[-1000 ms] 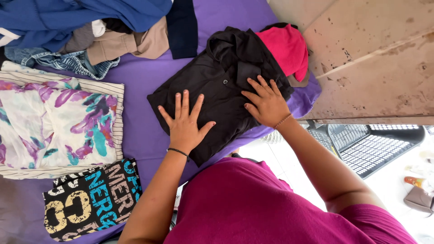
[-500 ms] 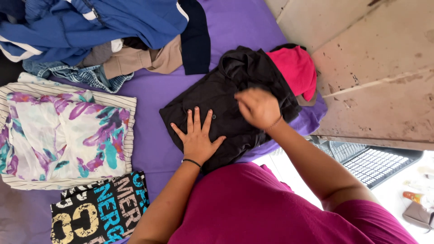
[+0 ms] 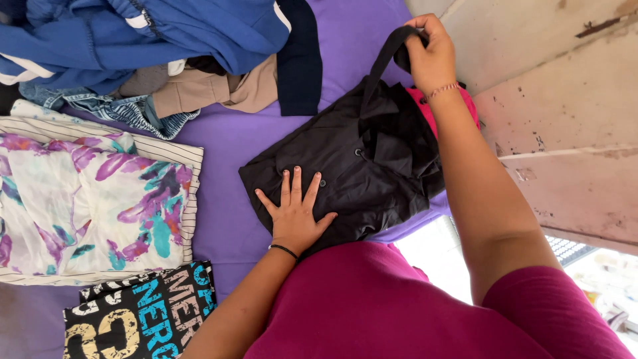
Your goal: The person folds a black button-up shirt on a purple surface, smoothing and aligning the fabric before folding it into a compact rectangle. They then pick up a pair of blue shorts, turn them inside out, and fold them neatly.
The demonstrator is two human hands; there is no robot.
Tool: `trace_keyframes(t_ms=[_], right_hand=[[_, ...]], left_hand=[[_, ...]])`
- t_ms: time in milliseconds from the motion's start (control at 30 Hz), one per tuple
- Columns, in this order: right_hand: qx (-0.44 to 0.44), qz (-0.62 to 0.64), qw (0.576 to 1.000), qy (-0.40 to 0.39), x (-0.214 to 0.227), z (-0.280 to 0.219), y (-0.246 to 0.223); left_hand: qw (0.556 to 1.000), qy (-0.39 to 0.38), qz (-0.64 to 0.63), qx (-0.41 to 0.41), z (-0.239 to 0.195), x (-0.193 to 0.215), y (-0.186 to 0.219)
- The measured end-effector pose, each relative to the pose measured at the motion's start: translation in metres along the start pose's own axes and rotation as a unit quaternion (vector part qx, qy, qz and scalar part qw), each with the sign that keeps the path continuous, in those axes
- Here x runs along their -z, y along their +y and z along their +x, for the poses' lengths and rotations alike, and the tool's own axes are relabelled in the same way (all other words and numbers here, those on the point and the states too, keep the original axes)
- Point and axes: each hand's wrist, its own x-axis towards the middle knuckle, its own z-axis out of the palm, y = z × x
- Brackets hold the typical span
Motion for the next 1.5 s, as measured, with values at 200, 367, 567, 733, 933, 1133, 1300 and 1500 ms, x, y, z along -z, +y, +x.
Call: trace_keyframes(t_ms=[200, 367, 567, 733, 933, 1133, 1300, 1500], right_hand=[[0.265, -0.304, 0.901, -0.163, 0.005, -0.103, -0.097], [0.046, -0.224, 0.888, -0.399, 0.005, -0.147, -0.068], [0.022, -0.486, 0.855, -0.183, 0.016, -0.138, 0.035], [0.160, -0.174, 0.971, 0.034, 0.037, -0.136, 0.061], [0.339, -0.012, 0.929, -0.151, 0.009, -0.184, 0.020], [0.164, -0.012, 0.980, -0.116, -0.003, -0.214, 0.028], [0.218, -0.393, 0.891, -0.058, -0.008, -0.217, 0.036], [0.273, -0.199, 0.941, 0.018, -0.004, -0.198, 0.015]], left_hand=[[0.999, -0.033, -0.033, 0.004, -0.003, 0.005, 0.001], [0.997, -0.063, -0.052, 0.006, -0.004, 0.000, -0.001], [0.998, -0.055, -0.034, 0.003, -0.004, 0.001, 0.000], [0.997, -0.056, -0.043, 0.002, -0.005, 0.006, 0.001], [0.997, -0.065, -0.042, -0.002, -0.005, 0.004, 0.000], [0.996, -0.073, -0.052, 0.001, -0.004, 0.009, 0.000], [0.996, -0.070, -0.049, 0.000, -0.003, 0.007, -0.001], [0.996, -0.074, -0.046, 0.005, -0.004, 0.008, 0.001]])
